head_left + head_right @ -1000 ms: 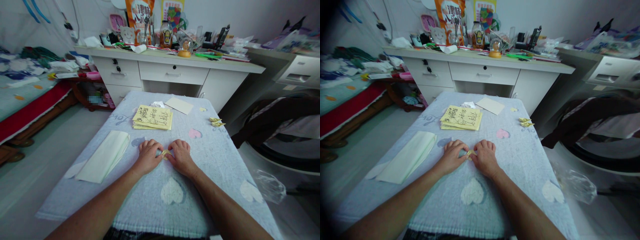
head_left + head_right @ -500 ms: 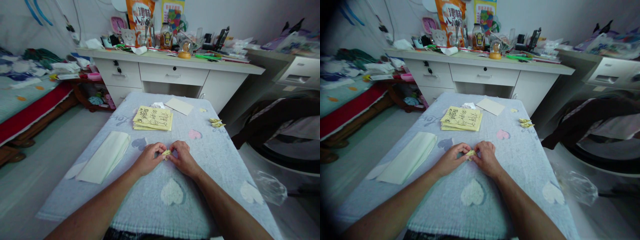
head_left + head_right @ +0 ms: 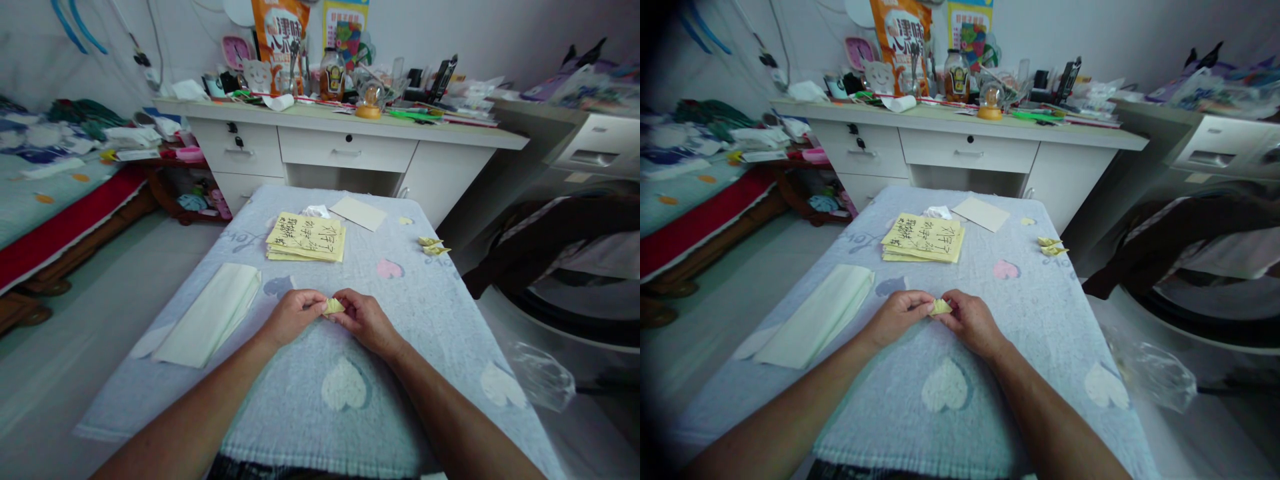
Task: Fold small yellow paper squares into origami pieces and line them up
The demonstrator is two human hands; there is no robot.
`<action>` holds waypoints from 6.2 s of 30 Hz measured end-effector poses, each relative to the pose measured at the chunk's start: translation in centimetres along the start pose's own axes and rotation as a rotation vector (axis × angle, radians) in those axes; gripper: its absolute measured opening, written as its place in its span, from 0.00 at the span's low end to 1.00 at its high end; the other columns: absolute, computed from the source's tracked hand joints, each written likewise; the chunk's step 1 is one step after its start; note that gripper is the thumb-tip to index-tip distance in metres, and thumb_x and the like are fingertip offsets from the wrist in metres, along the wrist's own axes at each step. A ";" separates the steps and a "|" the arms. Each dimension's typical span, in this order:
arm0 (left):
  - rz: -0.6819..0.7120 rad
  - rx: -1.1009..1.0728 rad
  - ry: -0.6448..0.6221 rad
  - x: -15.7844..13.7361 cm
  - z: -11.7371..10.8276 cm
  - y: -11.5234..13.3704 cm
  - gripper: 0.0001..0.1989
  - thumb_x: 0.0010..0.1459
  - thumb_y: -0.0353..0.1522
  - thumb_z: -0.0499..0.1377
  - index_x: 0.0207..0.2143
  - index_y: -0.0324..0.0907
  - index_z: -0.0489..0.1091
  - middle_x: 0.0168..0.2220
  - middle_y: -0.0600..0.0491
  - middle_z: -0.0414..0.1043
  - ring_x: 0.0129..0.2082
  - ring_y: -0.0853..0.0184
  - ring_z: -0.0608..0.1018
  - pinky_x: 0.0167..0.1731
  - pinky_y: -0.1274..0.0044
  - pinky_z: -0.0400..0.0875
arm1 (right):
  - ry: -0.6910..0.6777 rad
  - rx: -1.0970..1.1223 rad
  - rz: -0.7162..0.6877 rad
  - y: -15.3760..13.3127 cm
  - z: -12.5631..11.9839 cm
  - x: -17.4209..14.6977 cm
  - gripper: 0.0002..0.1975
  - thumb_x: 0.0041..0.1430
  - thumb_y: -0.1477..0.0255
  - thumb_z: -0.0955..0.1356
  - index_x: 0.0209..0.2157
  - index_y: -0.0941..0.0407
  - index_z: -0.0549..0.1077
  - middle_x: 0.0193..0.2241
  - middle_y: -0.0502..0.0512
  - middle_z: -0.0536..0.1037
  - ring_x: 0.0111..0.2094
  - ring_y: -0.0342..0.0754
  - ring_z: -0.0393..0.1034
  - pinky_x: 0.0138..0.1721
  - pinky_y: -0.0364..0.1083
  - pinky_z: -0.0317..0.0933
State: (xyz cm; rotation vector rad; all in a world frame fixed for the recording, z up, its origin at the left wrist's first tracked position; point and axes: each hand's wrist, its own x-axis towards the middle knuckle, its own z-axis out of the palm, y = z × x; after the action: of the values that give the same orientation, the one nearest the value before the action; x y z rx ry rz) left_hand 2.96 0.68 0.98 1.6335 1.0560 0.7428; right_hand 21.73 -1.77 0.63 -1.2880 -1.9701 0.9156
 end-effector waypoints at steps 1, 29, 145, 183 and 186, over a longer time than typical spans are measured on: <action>0.001 -0.009 0.006 0.0 0.0 -0.1 0.09 0.55 0.33 0.57 0.30 0.37 0.75 0.28 0.53 0.78 0.29 0.68 0.77 0.32 0.79 0.69 | -0.013 -0.009 -0.004 -0.1 -0.1 0.0 0.07 0.58 0.68 0.69 0.38 0.56 0.71 0.25 0.47 0.71 0.24 0.40 0.63 0.27 0.40 0.53; -0.020 -0.032 -0.060 -0.3 -0.4 0.2 0.08 0.53 0.33 0.58 0.29 0.37 0.73 0.27 0.54 0.77 0.29 0.68 0.77 0.33 0.79 0.68 | -0.075 0.059 -0.048 -1.0 -0.1 -0.3 0.08 0.57 0.75 0.66 0.40 0.55 0.70 0.24 0.46 0.70 0.24 0.40 0.62 0.26 0.39 0.54; 0.061 -0.015 -0.022 -0.4 -0.4 -0.4 0.10 0.54 0.36 0.60 0.30 0.37 0.73 0.24 0.55 0.70 0.24 0.72 0.69 0.26 0.80 0.61 | -0.058 -0.131 -0.279 -0.9 0.2 0.1 0.13 0.66 0.69 0.58 0.29 0.56 0.66 0.27 0.53 0.69 0.32 0.46 0.62 0.37 0.46 0.56; 0.024 -0.234 0.026 0.0 0.1 -0.4 0.10 0.52 0.36 0.62 0.27 0.37 0.69 0.24 0.57 0.65 0.25 0.74 0.67 0.27 0.80 0.60 | 0.077 0.088 -0.030 -0.9 1.1 0.2 0.08 0.55 0.71 0.66 0.24 0.57 0.66 0.21 0.47 0.64 0.25 0.41 0.58 0.27 0.41 0.53; 0.029 -0.281 0.036 -0.2 0.2 -0.1 0.11 0.52 0.36 0.62 0.27 0.37 0.67 0.24 0.58 0.64 0.24 0.74 0.66 0.26 0.81 0.60 | 0.070 0.093 -0.046 -1.0 1.1 0.1 0.07 0.56 0.69 0.67 0.26 0.57 0.70 0.23 0.48 0.68 0.27 0.43 0.61 0.30 0.42 0.56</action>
State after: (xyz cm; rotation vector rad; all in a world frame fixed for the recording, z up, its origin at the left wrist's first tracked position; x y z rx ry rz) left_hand 3.05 0.41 0.86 1.4013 0.9086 0.8998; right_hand 20.34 -2.16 0.84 -1.2013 -1.8739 0.9163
